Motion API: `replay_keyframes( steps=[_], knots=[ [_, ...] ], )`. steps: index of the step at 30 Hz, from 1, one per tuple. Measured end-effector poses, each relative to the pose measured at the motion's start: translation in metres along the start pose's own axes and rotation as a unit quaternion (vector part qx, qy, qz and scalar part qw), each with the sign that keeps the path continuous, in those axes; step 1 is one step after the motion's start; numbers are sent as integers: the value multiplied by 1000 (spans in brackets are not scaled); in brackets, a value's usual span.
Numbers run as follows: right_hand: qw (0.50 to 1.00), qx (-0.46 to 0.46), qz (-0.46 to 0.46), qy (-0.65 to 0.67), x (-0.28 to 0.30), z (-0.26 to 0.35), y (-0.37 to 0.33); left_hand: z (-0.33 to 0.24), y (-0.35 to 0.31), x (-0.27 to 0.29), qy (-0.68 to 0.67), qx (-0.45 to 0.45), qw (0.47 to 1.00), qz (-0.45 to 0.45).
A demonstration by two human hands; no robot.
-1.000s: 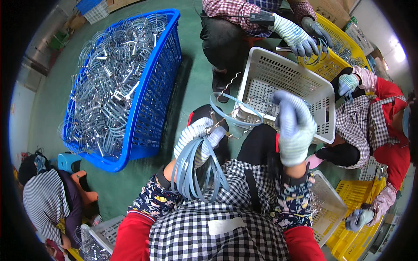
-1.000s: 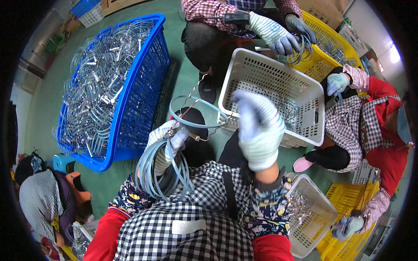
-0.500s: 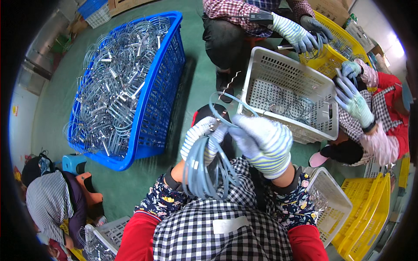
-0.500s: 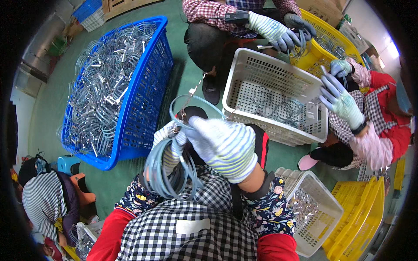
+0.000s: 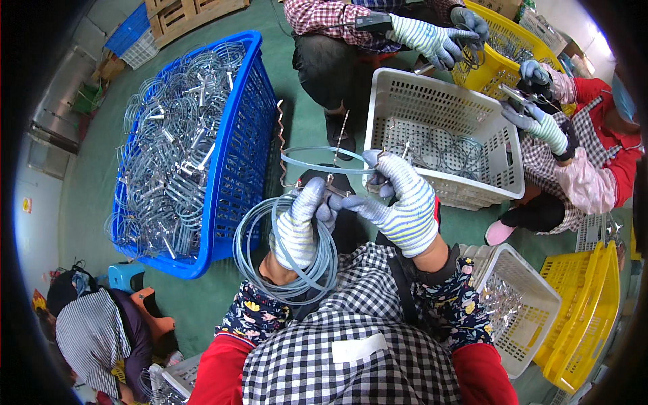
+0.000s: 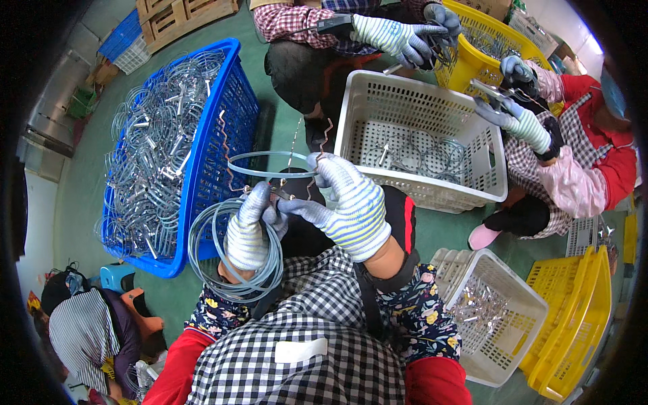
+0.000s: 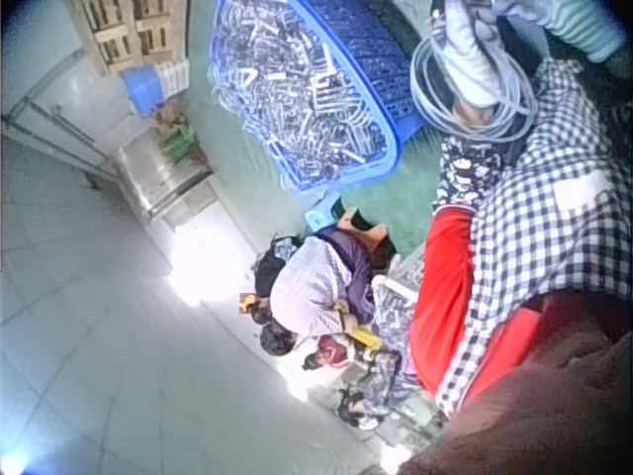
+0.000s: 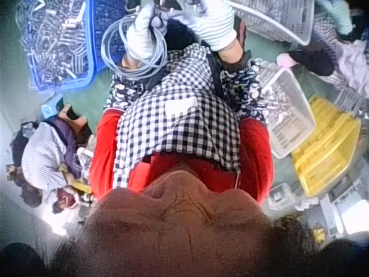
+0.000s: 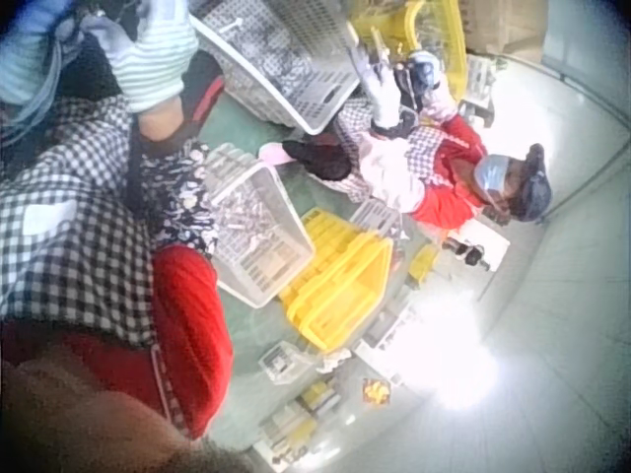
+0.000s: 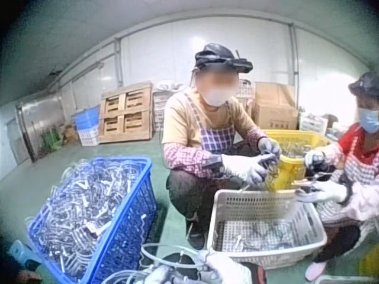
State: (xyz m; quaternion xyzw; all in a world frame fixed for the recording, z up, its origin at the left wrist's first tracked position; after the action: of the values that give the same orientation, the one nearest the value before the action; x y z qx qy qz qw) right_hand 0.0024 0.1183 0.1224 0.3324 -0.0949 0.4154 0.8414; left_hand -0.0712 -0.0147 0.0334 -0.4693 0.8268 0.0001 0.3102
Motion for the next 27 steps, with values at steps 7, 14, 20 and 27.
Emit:
replay_keyframes(
  steps=[7,14,20,27],
  knots=[
    [971,78,221,41,-21,75,-18,-15,13,7,157,-47,986,-29],
    [968,-200,48,146,12,-9,-8,-14,12,8,35,-120,991,42],
    [940,-178,-72,283,39,13,26,-43,-6,27,237,-198,950,30],
    [994,-99,-45,9,61,7,55,-36,2,9,249,-162,954,34]
  ],
)
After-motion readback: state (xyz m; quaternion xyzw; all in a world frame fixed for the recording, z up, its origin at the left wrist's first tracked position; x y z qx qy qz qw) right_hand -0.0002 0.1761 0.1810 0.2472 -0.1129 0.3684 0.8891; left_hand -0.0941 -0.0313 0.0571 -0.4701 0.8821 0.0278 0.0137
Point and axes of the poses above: each hand's wrist, its own y-axis towards the middle knuckle, its own x-axis out of the back of the hand, z = x × y, the point moved 10 cm from there along y, towards the middle knuckle, and after that the axes turned 4 degrees about -x, right-handed, at the moved point
